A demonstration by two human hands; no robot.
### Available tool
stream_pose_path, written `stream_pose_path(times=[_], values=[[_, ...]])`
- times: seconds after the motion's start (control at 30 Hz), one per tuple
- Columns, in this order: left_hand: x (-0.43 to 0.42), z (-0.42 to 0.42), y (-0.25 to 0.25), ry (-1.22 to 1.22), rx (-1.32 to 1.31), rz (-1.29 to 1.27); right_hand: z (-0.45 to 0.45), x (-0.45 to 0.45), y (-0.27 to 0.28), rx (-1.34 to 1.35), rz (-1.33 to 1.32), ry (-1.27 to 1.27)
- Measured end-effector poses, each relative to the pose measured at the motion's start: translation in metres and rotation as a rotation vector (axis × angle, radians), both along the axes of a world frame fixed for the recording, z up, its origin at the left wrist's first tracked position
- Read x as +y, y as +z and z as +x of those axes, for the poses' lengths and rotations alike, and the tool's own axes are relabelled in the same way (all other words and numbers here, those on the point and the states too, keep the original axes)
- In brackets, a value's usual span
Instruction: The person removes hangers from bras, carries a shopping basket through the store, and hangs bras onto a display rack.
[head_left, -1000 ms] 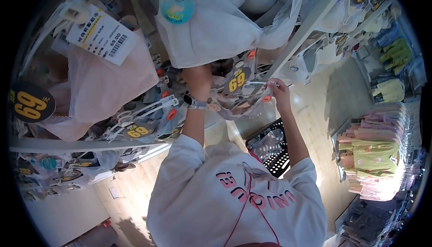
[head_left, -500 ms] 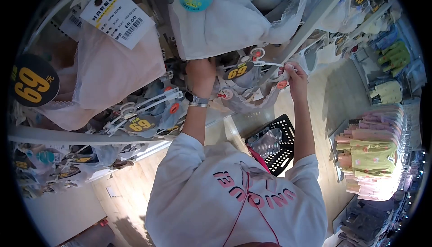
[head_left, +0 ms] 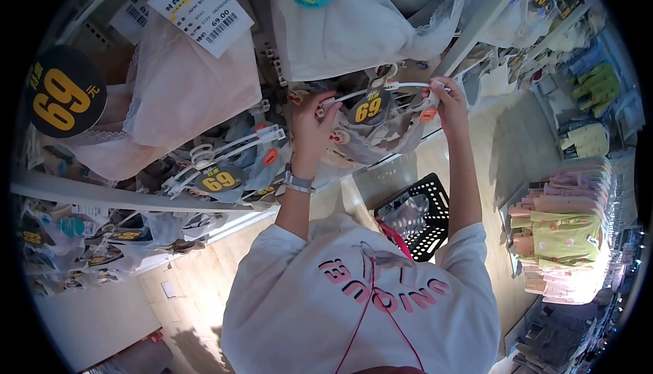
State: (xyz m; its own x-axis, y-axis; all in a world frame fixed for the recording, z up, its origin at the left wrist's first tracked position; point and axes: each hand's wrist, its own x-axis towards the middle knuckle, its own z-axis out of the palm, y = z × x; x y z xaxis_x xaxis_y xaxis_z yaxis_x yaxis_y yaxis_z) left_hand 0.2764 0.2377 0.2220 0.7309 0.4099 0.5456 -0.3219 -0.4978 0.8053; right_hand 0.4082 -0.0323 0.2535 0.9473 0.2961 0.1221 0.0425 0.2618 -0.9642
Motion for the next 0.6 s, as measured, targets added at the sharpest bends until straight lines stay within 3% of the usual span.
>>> stream_pose_path(times=[0.2,0.3,0.33,0.43,0.53,0.6], values=[[-0.003,0.005,0.000,0.039,-0.017,-0.333,0.014,0.016,0.001,-0.006,0.058,0.072],[-0.006,0.000,0.004,0.051,-0.206,-0.538,0.014,0.029,-0.005,0.042,0.016,0.124],[-0.005,0.002,-0.004,0.077,-0.261,-0.475,0.011,0.032,-0.007,0.040,-0.029,0.138],[-0.001,-0.003,-0.016,0.165,-0.092,-0.435,-0.005,0.052,-0.022,0.071,0.027,0.076],[-0.007,0.002,-0.013,0.361,-0.153,-0.031,-0.017,0.060,-0.016,-0.021,-0.120,-0.013],[-0.014,-0.001,-0.008,0.383,-0.108,-0.002,-0.003,0.061,-0.035,-0.140,-0.099,-0.024]])
